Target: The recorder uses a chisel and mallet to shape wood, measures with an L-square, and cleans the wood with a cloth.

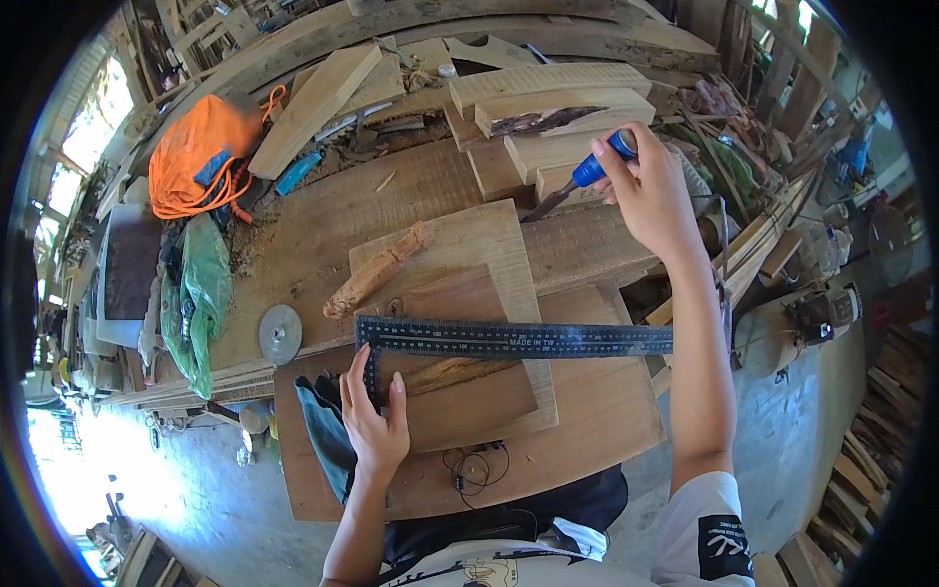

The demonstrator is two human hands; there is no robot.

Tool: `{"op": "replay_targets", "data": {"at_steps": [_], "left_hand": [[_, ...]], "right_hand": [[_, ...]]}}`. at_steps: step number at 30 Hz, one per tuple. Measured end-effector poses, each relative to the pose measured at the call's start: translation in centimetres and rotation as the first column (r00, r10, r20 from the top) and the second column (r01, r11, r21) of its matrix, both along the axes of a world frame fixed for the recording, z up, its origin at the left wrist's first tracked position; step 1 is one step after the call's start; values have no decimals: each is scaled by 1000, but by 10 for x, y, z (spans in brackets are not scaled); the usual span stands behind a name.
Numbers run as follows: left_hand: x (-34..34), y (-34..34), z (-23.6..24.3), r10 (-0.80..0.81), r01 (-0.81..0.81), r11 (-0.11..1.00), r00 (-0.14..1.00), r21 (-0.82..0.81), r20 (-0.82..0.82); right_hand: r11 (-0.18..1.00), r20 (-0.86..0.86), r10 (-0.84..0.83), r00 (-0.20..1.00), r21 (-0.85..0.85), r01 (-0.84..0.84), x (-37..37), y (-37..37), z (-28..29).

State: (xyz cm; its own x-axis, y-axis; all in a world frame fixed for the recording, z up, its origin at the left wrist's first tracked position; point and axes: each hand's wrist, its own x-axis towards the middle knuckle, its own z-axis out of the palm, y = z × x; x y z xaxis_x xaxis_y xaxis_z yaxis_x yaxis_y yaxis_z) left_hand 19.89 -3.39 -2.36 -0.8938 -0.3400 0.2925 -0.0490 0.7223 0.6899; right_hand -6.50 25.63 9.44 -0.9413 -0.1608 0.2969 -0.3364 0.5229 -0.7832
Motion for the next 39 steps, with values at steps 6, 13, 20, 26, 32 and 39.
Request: {"op": "replay_targets", "data": {"at_steps": [6, 13, 20, 26, 32, 39], "left_hand": [[-1, 1, 0, 0, 0, 1000, 1000, 7, -21], [-1, -1, -3, -10, 5, 996, 998, -84, -60], [-1, 0, -4, -4, -2, 997, 997, -80, -75], [-1, 0, -5, 5, -12, 996, 997, -83, -82], [1, 0, -5, 20, -24, 997, 998, -73, -53], [-5, -4, -7, 34, -38, 999, 992, -32, -124]], "right_hand": [[1000, 62, 11, 998, -20, -10, -24, 23, -8], [998, 156, 13, 988, -64, -3, -42, 58, -22], [998, 114, 15, 993, 52, -21, -39, 70, -19], [979, 52, -45, 998, 202, 33, -39, 81, 0], [961, -25, -87, 996, 261, 91, -22, 96, 11], [971, -227, -147, 963, 153, 184, -3, 111, 9]]}}
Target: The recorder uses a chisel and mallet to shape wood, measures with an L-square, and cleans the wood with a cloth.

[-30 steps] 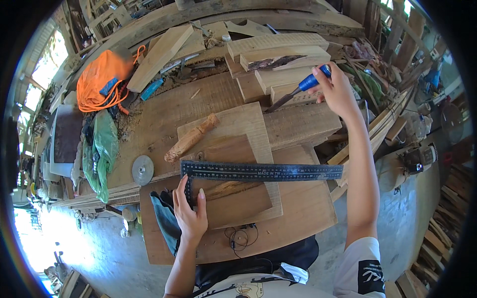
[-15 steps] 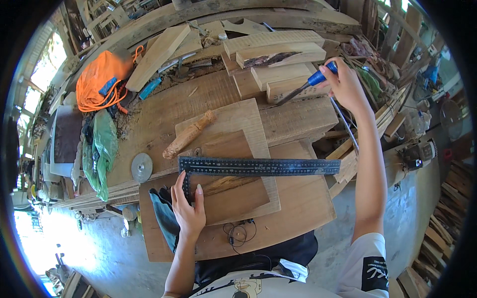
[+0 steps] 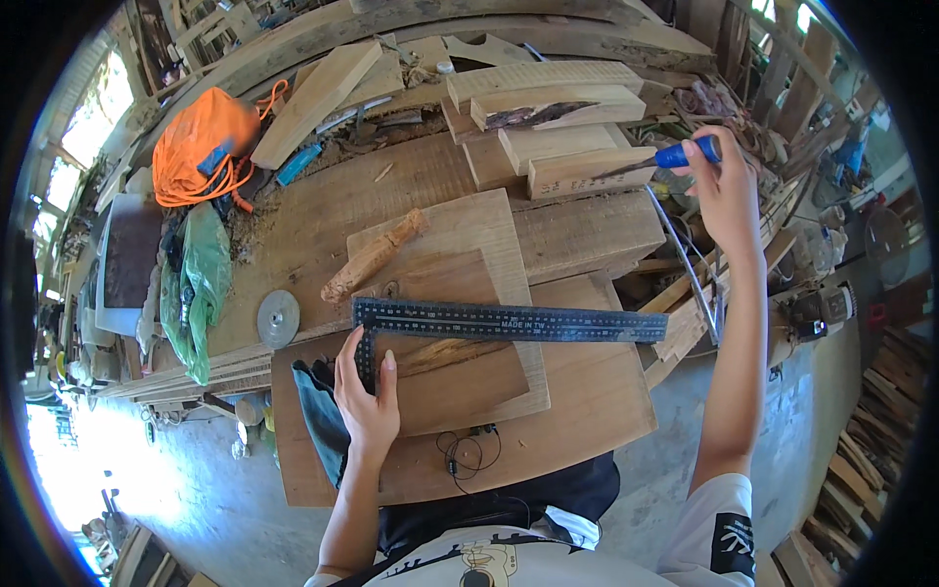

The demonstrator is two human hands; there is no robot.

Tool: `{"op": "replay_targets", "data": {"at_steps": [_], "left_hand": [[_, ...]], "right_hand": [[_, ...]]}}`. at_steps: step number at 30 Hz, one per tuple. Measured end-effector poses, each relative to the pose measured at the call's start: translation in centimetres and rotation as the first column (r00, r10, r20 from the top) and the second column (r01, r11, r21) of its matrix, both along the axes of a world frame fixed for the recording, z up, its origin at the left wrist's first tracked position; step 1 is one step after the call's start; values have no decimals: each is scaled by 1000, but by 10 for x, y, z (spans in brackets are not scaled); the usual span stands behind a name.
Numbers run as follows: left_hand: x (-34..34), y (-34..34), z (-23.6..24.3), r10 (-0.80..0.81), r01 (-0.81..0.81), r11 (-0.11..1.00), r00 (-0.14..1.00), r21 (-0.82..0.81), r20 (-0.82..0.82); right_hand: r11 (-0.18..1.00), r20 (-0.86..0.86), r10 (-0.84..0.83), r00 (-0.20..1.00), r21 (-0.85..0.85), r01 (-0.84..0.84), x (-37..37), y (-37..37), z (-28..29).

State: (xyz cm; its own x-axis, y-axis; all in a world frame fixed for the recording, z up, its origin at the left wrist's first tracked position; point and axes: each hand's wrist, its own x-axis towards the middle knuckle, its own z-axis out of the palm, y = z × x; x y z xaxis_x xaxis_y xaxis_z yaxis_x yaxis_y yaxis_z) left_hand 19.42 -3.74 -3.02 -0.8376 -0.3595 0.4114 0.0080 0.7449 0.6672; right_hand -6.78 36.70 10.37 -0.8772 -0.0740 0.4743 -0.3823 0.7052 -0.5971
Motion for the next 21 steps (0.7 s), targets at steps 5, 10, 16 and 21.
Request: {"op": "replay_targets", "data": {"at_steps": [5, 10, 16, 21], "left_hand": [[10, -2, 13, 106, -150, 901, 986, 408, 128], [34, 11, 32, 21, 23, 947, 991, 321, -131], [68, 8, 61, -18, 29, 962, 999, 273, -42], [90, 6, 77, -10, -71, 769, 992, 635, 122]], "right_hand": [[961, -25, 68, 997, -267, -73, 21, 1, -21], [944, -24, 49, 999, -324, -54, 56, 3, -49], [872, 30, -7, 1000, -489, 20, 84, 23, -61], [716, 55, -22, 998, -696, 54, 91, 37, -54]]}}
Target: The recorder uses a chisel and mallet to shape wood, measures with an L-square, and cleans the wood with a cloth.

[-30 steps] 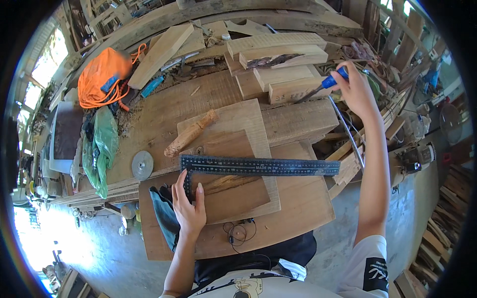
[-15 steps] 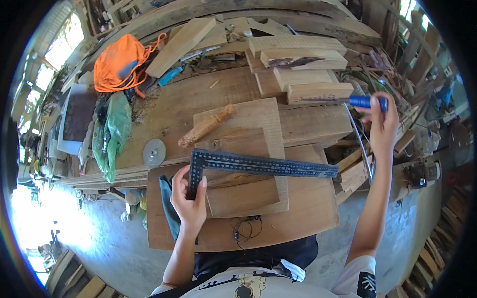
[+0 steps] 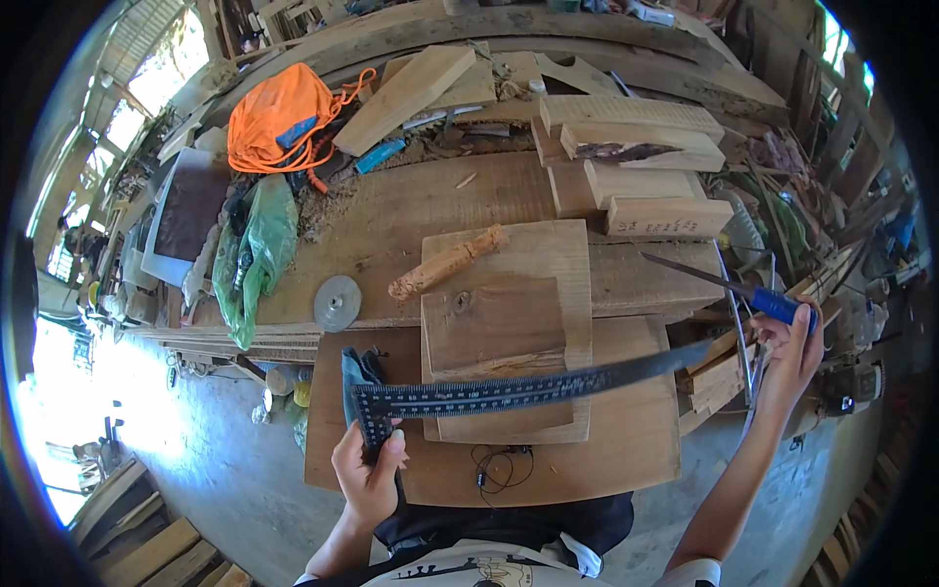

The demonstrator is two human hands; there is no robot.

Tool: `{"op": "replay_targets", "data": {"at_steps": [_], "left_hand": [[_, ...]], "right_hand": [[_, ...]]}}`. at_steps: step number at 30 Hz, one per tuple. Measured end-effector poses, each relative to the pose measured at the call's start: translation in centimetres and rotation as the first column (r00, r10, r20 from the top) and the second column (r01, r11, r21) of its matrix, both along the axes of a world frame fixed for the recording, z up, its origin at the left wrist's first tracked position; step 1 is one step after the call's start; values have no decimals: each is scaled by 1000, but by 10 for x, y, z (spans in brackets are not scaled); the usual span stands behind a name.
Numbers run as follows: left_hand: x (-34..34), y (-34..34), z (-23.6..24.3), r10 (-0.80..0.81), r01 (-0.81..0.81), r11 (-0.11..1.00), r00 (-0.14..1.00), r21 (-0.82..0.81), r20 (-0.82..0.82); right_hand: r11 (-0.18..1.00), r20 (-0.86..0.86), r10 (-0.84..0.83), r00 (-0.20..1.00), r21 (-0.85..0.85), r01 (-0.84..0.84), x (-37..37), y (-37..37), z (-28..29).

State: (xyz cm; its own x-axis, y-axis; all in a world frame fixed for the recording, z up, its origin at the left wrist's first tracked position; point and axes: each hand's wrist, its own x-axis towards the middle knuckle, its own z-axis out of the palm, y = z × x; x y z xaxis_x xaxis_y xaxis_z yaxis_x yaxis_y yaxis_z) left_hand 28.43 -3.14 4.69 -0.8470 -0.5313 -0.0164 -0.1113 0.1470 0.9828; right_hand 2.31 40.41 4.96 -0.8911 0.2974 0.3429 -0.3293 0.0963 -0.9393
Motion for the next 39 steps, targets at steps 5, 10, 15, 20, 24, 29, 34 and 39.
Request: {"op": "replay_targets", "data": {"at_steps": [5, 10, 15, 20, 24, 29, 34, 39], "left_hand": [[19, 5, -6, -81, 73, 996, 986, 60, 143], [48, 4, -29, -65, 60, 998, 955, 24, 289], [64, -12, -45, 40, -18, 998, 924, -59, 380], [71, -14, -47, 95, 13, 944, 946, -329, 310], [80, -18, -49, 110, 93, 892, 905, -443, 411], [88, -36, -34, 105, 177, 811, 895, -558, 435], [58, -59, -25, 273, 117, 783, 818, -611, 506], [4, -78, -76, 285, 115, 589, 897, -800, 339]], "right_hand": [[990, 43, 37, 998, -135, -31, 7, -12, 0], [977, 122, 117, 986, -193, -92, 13, -42, -10], [911, 183, 226, 957, -388, -140, 10, -75, -25], [826, 271, 263, 926, -560, -71, 12, -119, -52], [853, 322, 319, 891, -506, -123, 22, -149, -65], [916, 408, 265, 873, -391, -95, 34, -179, -81], [937, 554, 171, 815, -347, 39, 46, -189, -90], [879, 480, 337, 810, -470, -87, 51, -196, -95]]}}
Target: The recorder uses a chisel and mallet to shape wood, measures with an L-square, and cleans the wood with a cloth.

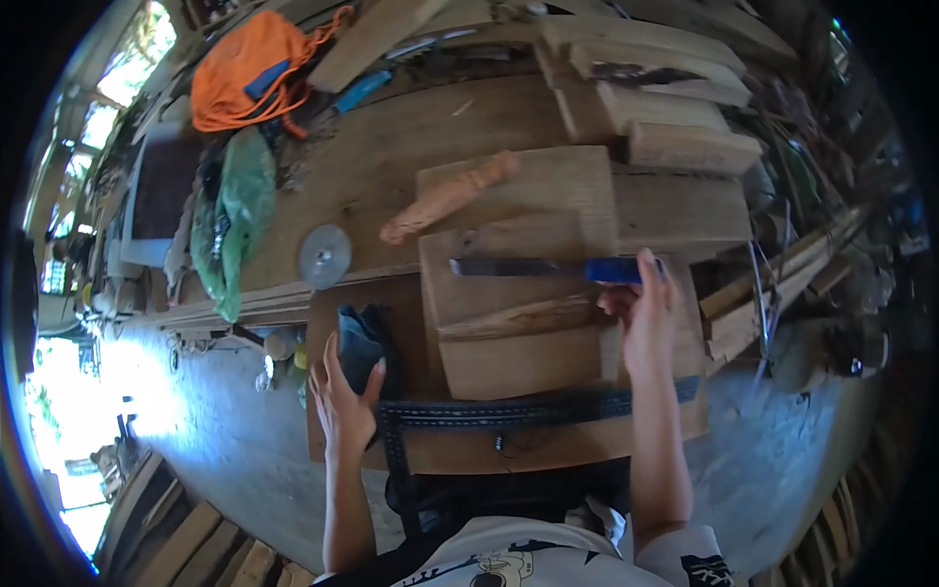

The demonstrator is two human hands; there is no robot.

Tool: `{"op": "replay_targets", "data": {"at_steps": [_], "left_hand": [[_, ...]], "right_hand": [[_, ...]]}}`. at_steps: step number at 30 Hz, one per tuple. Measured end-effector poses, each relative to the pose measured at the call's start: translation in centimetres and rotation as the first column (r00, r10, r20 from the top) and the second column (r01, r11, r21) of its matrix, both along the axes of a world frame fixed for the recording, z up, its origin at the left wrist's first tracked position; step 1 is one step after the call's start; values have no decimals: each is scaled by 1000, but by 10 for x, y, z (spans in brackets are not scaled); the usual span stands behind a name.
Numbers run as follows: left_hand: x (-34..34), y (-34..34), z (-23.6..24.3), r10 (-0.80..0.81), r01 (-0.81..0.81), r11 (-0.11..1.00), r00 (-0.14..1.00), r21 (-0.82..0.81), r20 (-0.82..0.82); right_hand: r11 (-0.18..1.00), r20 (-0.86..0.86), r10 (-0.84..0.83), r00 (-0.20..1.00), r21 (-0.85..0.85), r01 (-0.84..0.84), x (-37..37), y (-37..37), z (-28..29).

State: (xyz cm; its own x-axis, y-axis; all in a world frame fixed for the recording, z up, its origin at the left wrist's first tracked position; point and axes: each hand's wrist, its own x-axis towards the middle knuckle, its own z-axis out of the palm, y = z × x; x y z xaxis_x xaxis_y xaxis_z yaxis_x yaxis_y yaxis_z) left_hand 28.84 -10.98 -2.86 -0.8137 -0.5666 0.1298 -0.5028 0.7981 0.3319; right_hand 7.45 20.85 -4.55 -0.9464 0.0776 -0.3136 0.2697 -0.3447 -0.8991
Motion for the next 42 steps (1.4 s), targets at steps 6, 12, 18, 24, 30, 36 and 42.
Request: {"op": "replay_targets", "data": {"at_steps": [6, 12, 18, 24, 30, 36, 42], "left_hand": [[4, -10, -6, -23, 36, 941, 999, 337, -44], [-27, 2, 41, 106, 50, 956, 860, 290, -499], [-75, 72, 75, -475, 523, 850, 812, 60, -339], [-117, 154, 51, -685, 697, 717, 700, -16, -203], [-133, 128, 14, -569, 552, 823, 802, -135, -182], [-121, 77, 28, -340, 292, 920, 926, -263, -162], [-130, 112, 17, -570, 564, 817, 760, -120, -312]], "right_hand": [[992, -22, 106, 994, 65, -105, 5, 4, 5], [990, -33, 131, 991, 46, -129, 7, -1, 5], [958, -132, 261, 956, 161, -239, 10, 6, -4], [986, -110, -110, 988, 115, 122, 25, 2, -27], [961, -96, 192, 977, 221, -168, 27, 13, -16], [950, -186, 202, 961, 276, -146, 29, 10, -13], [951, -105, 208, 972, 256, -176, 26, 15, -20]]}}
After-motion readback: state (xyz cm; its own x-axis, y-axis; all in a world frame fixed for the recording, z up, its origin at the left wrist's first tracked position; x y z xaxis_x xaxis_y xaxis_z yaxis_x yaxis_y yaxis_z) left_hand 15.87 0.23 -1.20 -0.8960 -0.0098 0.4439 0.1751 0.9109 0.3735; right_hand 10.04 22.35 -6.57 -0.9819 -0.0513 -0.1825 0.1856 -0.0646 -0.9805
